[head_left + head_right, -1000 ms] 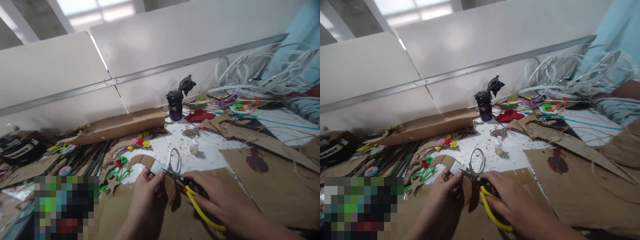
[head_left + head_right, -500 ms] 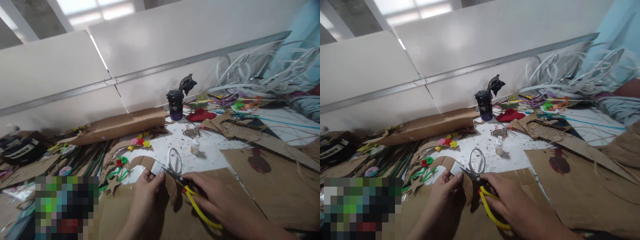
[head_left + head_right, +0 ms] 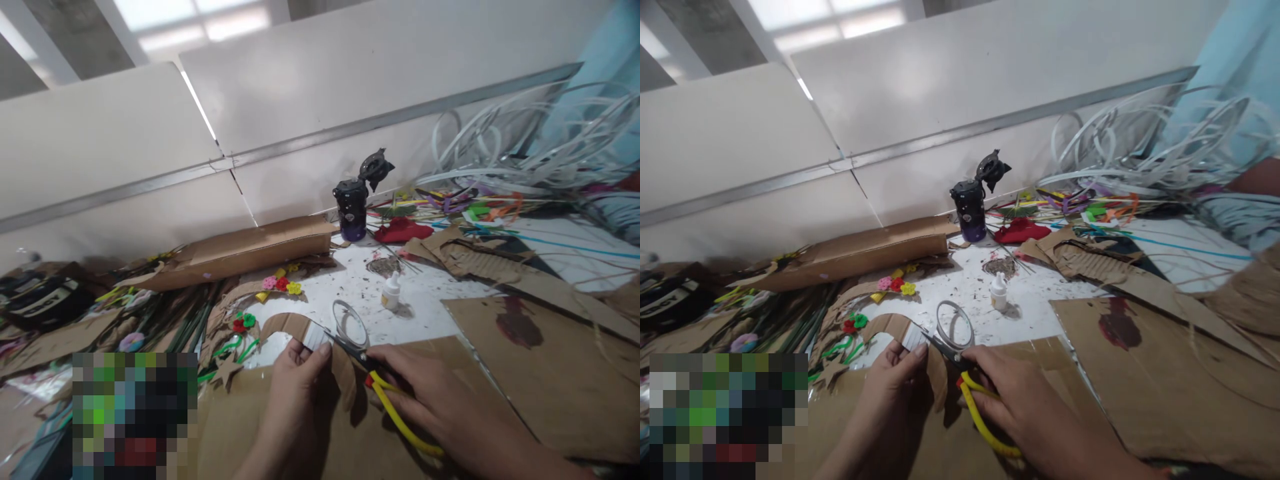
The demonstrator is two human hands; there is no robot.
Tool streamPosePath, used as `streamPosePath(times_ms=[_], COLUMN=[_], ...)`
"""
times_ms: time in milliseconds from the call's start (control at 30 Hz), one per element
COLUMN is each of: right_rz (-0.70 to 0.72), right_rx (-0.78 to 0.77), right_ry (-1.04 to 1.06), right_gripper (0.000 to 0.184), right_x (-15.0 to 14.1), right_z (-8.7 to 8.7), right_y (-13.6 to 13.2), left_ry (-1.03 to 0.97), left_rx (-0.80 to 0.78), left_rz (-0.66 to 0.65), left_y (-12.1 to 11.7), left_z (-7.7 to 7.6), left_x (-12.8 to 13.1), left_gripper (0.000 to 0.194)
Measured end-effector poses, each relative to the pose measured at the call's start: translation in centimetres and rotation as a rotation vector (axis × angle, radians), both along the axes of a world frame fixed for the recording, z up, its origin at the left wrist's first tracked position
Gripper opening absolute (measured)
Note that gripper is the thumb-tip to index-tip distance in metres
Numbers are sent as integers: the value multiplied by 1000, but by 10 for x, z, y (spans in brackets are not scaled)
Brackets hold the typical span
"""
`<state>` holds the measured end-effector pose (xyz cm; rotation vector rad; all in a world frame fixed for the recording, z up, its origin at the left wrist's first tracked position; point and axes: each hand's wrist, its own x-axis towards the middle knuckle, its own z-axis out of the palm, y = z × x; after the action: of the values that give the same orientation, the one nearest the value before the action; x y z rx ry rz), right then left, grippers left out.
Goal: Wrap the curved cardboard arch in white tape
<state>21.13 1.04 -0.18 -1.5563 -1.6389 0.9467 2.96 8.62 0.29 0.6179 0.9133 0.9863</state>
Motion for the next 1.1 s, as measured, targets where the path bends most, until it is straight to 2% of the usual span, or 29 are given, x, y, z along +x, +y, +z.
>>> streamPosePath(times_ms=[167,300,433,633,800,1100], right_rz=[13,18,13,36,21,31], right_rx=[-15,-35,-39,-53,-46,-17], right_ry=[23,40,47,109,91,82], right_gripper=[30,28,25,25,18,25], right_x=[-1,0,0,-2,-3,-2], right_z=[5,4,3,10,11,9], right_y=[0,-1,1,1,-1,1], left_ry=[-8,-7,29,-8,5,12], left_rx=[-47,2,-18,14,25,0], left_rz=[3,5,5,-3,-15,-3], left_y=[2,-1,-2,-1,0,-3], left_z=[4,6,5,0,1,6], left_x=[2,3,2,1,2,2], left_gripper=[36,29,30,27,28,27])
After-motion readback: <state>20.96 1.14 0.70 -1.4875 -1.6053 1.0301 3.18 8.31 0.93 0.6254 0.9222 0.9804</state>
